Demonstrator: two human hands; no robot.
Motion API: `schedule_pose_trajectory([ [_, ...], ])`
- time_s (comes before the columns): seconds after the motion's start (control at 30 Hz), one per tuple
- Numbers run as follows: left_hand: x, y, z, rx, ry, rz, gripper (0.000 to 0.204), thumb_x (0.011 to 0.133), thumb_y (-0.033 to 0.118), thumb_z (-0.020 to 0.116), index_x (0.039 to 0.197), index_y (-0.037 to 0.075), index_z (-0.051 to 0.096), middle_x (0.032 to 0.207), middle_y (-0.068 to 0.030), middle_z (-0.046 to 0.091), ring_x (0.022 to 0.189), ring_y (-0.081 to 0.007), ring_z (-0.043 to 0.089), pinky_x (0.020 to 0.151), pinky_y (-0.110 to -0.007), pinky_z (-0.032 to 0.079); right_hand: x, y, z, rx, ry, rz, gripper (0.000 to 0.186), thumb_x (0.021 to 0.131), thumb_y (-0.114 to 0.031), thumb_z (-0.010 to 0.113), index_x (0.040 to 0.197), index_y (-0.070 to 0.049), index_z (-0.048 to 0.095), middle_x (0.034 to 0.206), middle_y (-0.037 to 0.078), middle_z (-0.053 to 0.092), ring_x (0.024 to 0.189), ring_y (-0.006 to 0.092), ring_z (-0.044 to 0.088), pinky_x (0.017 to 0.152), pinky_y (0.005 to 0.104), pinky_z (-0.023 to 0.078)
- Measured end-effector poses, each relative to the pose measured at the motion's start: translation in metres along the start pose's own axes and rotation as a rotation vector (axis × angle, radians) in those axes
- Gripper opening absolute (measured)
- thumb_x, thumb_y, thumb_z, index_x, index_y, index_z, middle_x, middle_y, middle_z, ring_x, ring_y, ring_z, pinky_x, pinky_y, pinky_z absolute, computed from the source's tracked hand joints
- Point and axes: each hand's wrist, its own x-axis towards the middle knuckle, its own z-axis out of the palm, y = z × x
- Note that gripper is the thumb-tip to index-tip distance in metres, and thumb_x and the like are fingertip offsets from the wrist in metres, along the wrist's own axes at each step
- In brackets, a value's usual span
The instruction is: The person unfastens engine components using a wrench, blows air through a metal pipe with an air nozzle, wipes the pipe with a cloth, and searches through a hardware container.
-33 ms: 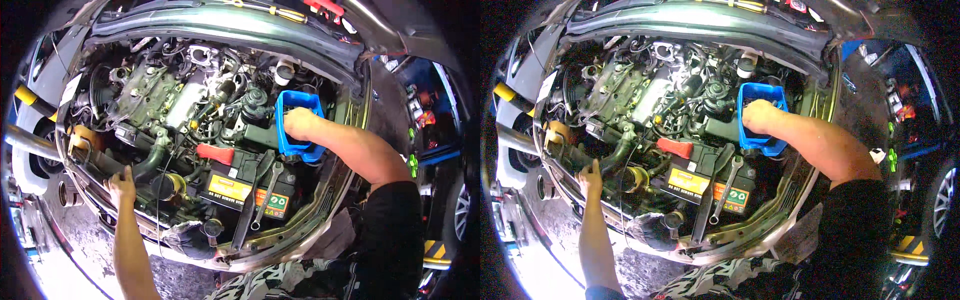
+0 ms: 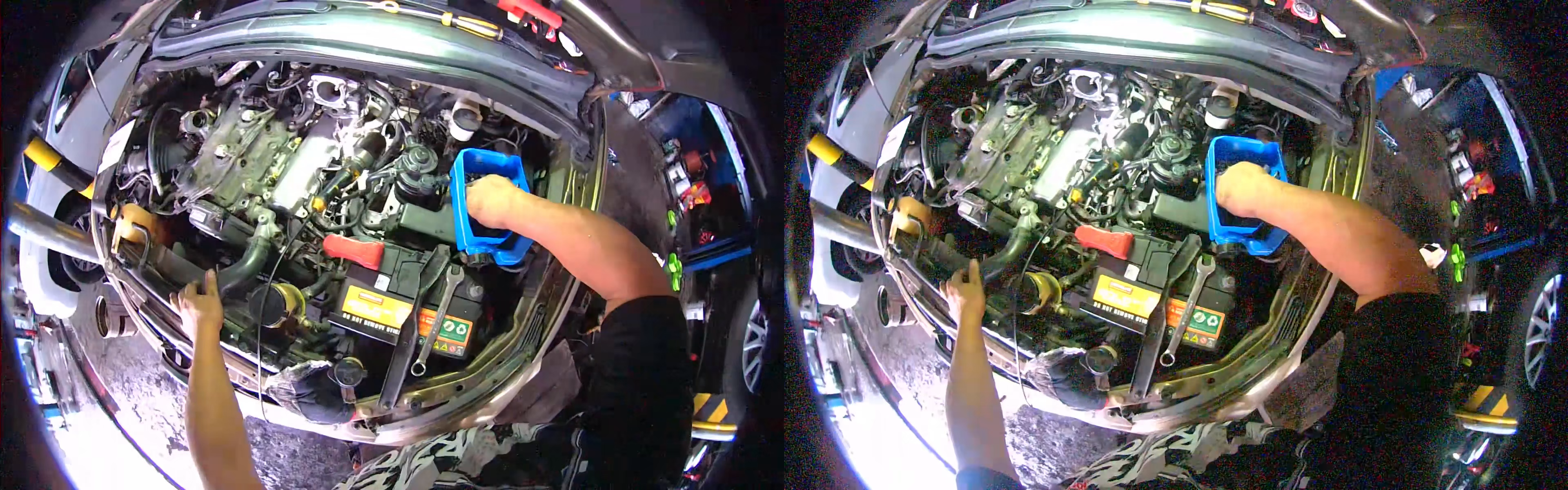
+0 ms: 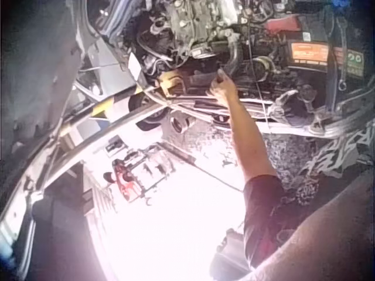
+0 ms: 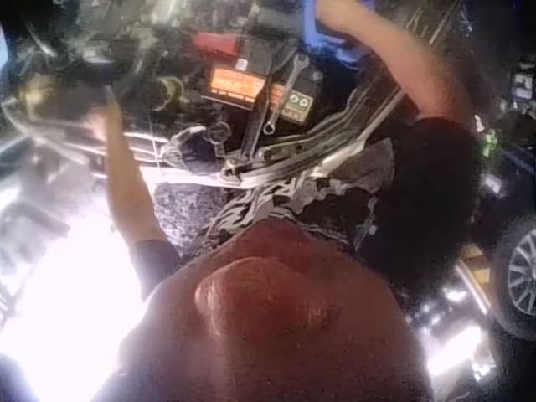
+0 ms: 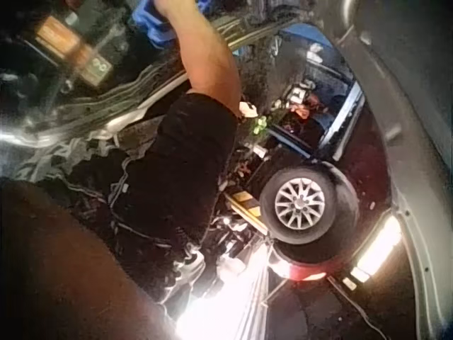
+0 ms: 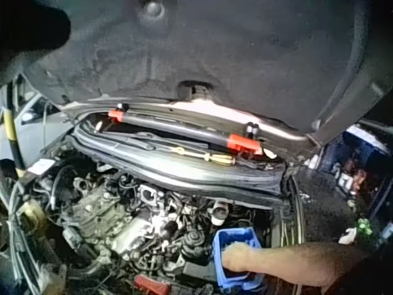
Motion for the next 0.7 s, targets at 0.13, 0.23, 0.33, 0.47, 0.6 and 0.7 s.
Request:
schedule_pose_trajectory([
  [0.13, -0.002, -0.001, -0.002, -0.017, -0.005, 0.018, 0.071, 0.088, 0.064, 0.041, 0.11, 0.0, 0.064, 0.115, -0.0219, 0.06, 0.122, -0.0332, 0.045, 0.113, -0.041, 0.022, 0.005, 0.001, 0.0, 0.004, -0.027, 0.031, 0.014, 0.07, -0.011, 0.06, 0.078, -0.008, 0.071, 0.082, 0.013, 0.07, 0.076, 0.0318, 0.068, 0.068, 0.041, 0.055],
  [0.23, 0.002, 0.0, -0.005, -0.024, -0.174, -0.114, 0.067, 0.085, 0.065, 0.047, 0.117, 0.008, 0.062, 0.135, -0.0113, 0.049, 0.138, -0.0345, 0.024, 0.111, -0.047, 0.026, 0.016, 0.001, 0.001, -0.139, -0.145, -0.036, 0.016, 0.07, -0.01, 0.063, 0.083, -0.009, 0.072, 0.094, 0.013, 0.07, 0.087, 0.0293, 0.067, 0.073, 0.0398, 0.054],
  [0.33, 0.004, -0.002, -0.006, -0.035, -0.19, -0.11, 0.068, 0.084, 0.066, 0.048, 0.116, 0.008, 0.062, 0.135, -0.0106, 0.05, 0.138, -0.0342, 0.024, 0.111, -0.047, 0.027, 0.019, 0.002, 0.007, -0.251, -0.223, -0.057, 0.021, 0.075, -0.013, 0.061, 0.092, -0.011, 0.072, 0.106, 0.012, 0.067, 0.098, 0.0257, 0.064, 0.08, 0.0378, 0.053],
  [0.47, 0.003, -0.003, -0.008, 0.007, -0.178, -0.052, 0.07, 0.084, 0.068, 0.045, 0.118, 0.01, 0.062, 0.134, -0.0103, 0.05, 0.138, -0.0334, 0.025, 0.111, -0.047, 0.027, 0.011, 0.014, 0.014, -0.115, -0.072, -0.052, 0.02, 0.081, -0.015, 0.054, 0.09, -0.009, 0.07, 0.107, 0.008, 0.065, 0.098, 0.0251, 0.064, 0.081, 0.0385, 0.053],
  [0.6, -0.001, 0.0, -0.012, -0.019, -0.179, -0.109, 0.074, 0.084, 0.072, 0.039, 0.12, 0.012, 0.061, 0.135, -0.0087, 0.05, 0.138, -0.0318, 0.025, 0.111, -0.048, 0.026, 0.004, 0.024, 0.015, -0.27, -0.071, -0.266, 0.02, 0.079, -0.013, 0.053, 0.091, -0.009, 0.069, 0.108, 0.011, 0.064, 0.096, 0.0288, 0.063, 0.08, 0.0396, 0.053],
  [0.7, -0.003, 0.003, -0.014, -0.031, -0.158, -0.141, 0.073, 0.083, 0.072, 0.041, 0.12, 0.013, 0.061, 0.137, -0.0078, 0.048, 0.139, -0.0316, 0.023, 0.111, -0.049, 0.026, 0.004, 0.024, 0.015, 0.003, -0.12, -0.116, 0.021, 0.08, -0.013, 0.052, 0.092, -0.008, 0.068, 0.11, 0.01, 0.063, 0.112, 0.0259, 0.054, 0.09, 0.0373, 0.049],
])
